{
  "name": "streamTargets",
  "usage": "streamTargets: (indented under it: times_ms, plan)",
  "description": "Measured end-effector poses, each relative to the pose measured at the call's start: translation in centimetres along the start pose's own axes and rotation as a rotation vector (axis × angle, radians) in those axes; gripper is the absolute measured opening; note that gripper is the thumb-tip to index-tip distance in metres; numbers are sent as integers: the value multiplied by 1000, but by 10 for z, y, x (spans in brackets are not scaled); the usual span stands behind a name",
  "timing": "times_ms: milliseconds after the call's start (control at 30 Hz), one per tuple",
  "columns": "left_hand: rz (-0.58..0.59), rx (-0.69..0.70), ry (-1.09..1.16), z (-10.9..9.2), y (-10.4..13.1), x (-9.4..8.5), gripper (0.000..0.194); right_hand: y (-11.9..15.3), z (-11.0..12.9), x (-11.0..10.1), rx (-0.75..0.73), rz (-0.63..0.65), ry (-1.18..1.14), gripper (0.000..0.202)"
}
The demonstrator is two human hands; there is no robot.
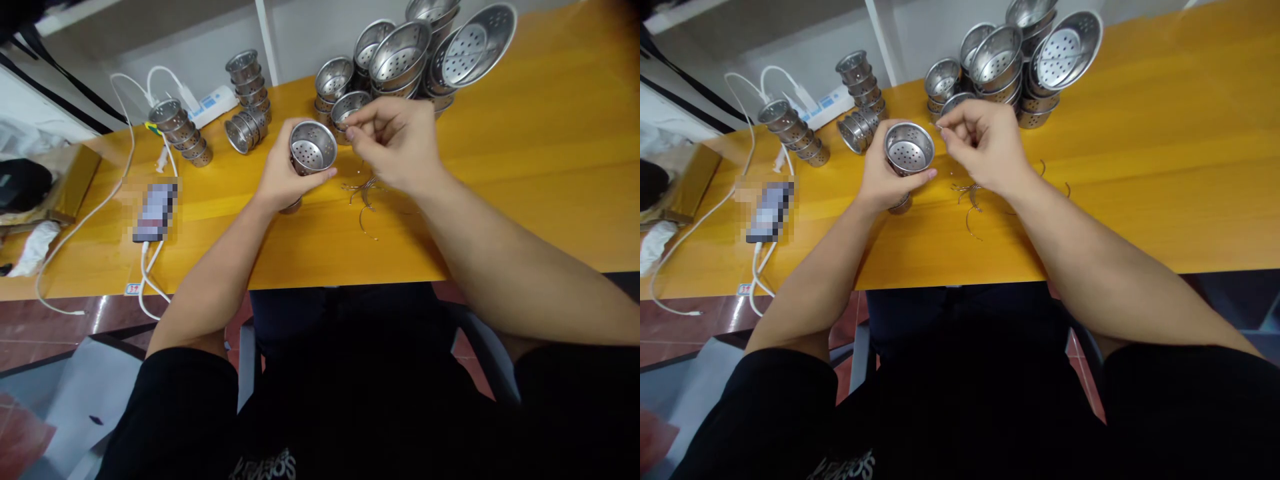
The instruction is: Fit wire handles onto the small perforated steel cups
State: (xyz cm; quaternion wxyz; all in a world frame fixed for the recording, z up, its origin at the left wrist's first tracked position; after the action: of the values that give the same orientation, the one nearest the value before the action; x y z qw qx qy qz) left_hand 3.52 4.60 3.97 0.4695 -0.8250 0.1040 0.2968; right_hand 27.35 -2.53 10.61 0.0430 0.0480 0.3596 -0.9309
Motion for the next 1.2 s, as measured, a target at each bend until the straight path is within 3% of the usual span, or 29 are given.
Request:
streamTargets:
  times_ms: [267,367,500,567,867,1200]
  plan:
    - [77,50,6,-8,6,10,137,7,7,12,27,36,151,4]
    - [95,60,18,-10,8,11,141,8,8,11,27,16,189,17]
    - [117,45,21,-19,7,10,132,8,11,13,3,17,197,11]
    - [129,33,9,-25,6,9,128,8,9,13,29,21,162,22]
    - [160,-42,-30,-39,1,8,115,7,14,13,116,22,97,35]
    - [209,-12,-17,-48,1,3,127,6,8,23,153,9,-34,33]
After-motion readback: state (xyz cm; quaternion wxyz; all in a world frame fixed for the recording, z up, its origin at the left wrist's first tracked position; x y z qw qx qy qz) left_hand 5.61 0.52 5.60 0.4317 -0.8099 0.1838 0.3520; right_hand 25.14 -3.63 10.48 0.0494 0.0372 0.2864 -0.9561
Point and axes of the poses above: each hand's wrist, its own y-axis away from the middle knuckle, its own x-axis out of the palm, z = x × y, the point moved 8 cm from there along -y, towards the middle knuckle, and after that the axes turned 11 degrees about -y, right-handed, at the moved point
